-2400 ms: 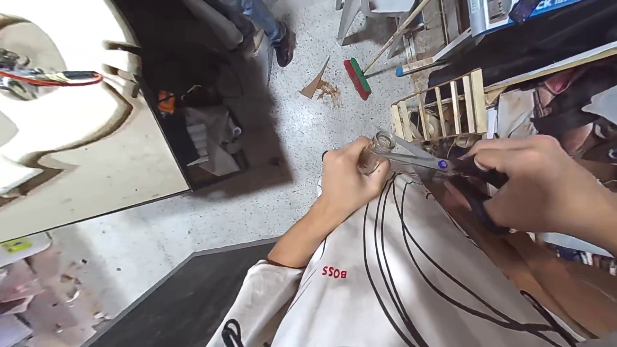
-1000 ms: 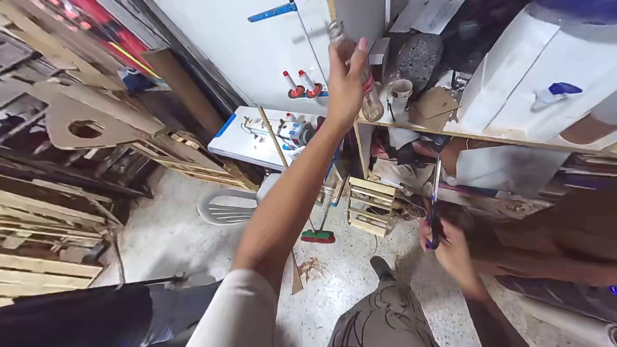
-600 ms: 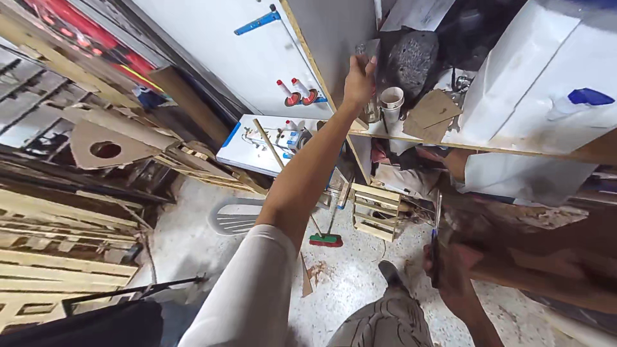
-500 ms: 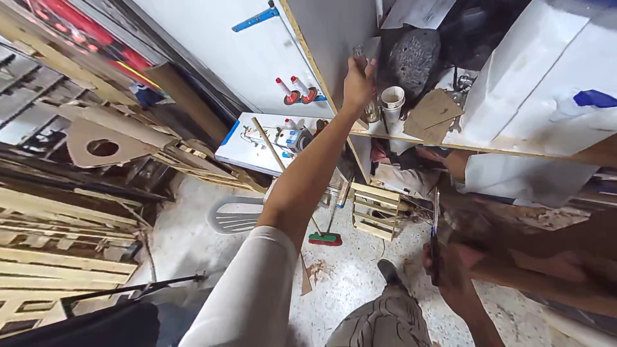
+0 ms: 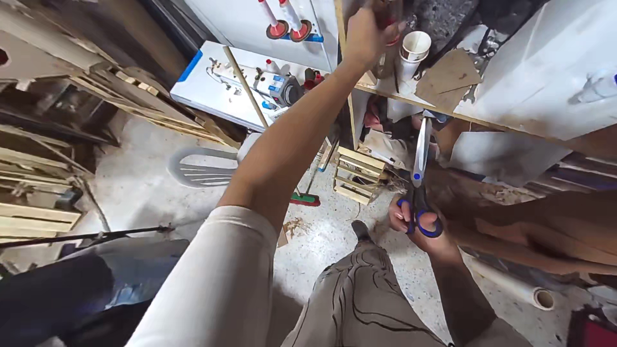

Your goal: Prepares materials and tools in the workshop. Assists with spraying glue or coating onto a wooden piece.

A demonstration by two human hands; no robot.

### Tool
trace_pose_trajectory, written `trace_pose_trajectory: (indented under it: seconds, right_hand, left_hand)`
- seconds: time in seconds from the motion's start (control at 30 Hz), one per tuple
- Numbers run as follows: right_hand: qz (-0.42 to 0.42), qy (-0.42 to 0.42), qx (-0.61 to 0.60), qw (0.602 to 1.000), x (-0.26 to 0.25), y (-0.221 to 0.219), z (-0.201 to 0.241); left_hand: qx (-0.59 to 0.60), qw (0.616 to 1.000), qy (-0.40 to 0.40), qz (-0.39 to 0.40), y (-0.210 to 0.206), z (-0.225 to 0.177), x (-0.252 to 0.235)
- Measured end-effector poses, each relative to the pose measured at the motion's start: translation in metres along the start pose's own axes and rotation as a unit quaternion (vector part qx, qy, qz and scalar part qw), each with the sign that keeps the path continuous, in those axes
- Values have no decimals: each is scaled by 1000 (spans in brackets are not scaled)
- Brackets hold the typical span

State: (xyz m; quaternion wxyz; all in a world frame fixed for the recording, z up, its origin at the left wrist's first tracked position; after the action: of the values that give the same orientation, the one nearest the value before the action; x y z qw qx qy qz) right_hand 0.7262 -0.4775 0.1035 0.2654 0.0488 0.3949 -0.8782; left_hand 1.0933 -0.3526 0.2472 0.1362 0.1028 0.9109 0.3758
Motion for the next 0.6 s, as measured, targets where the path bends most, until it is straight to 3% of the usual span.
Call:
trace_pose_trajectory:
  seconds: [0.23,0.33,0.4,0.47,0.53,0.6]
  right_hand:
    - [103,-19,-17,994,-20,-17,-11]
    - [104,-26,20,994,-26,-19,-14]
    - [102,-34,101,989,-30,-18,-23]
    - [92,-57,202,973,-38,-27,-40]
    - [60,-112,346,930,-49,-42,-69]
    - [104,-155,447,875,-62,-63,-110]
  left_hand:
    - [-10,1000,6,-15,9,-3,28]
    - [56,994,-49,-78,24,-7,87]
    - [102,983,-82,-131,35,9,164]
    - [128,978,-33,-160,36,58,262]
    - [151,971,112,-146,18,124,381]
    - [169,929,320,-76,-11,178,521]
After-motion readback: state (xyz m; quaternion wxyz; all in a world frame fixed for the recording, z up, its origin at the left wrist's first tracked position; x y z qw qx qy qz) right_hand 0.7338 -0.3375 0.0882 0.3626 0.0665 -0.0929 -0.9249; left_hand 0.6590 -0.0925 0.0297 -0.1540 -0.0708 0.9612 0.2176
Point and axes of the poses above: each hand's wrist, its own x-axis away from the middle knuckle, its own y-axis out of the back of the hand, z = x × y, the point moved 3 cm from there along -x, towards the middle knuckle, and after that the axes turned 8 degrees about z, right-handed, at the moved point
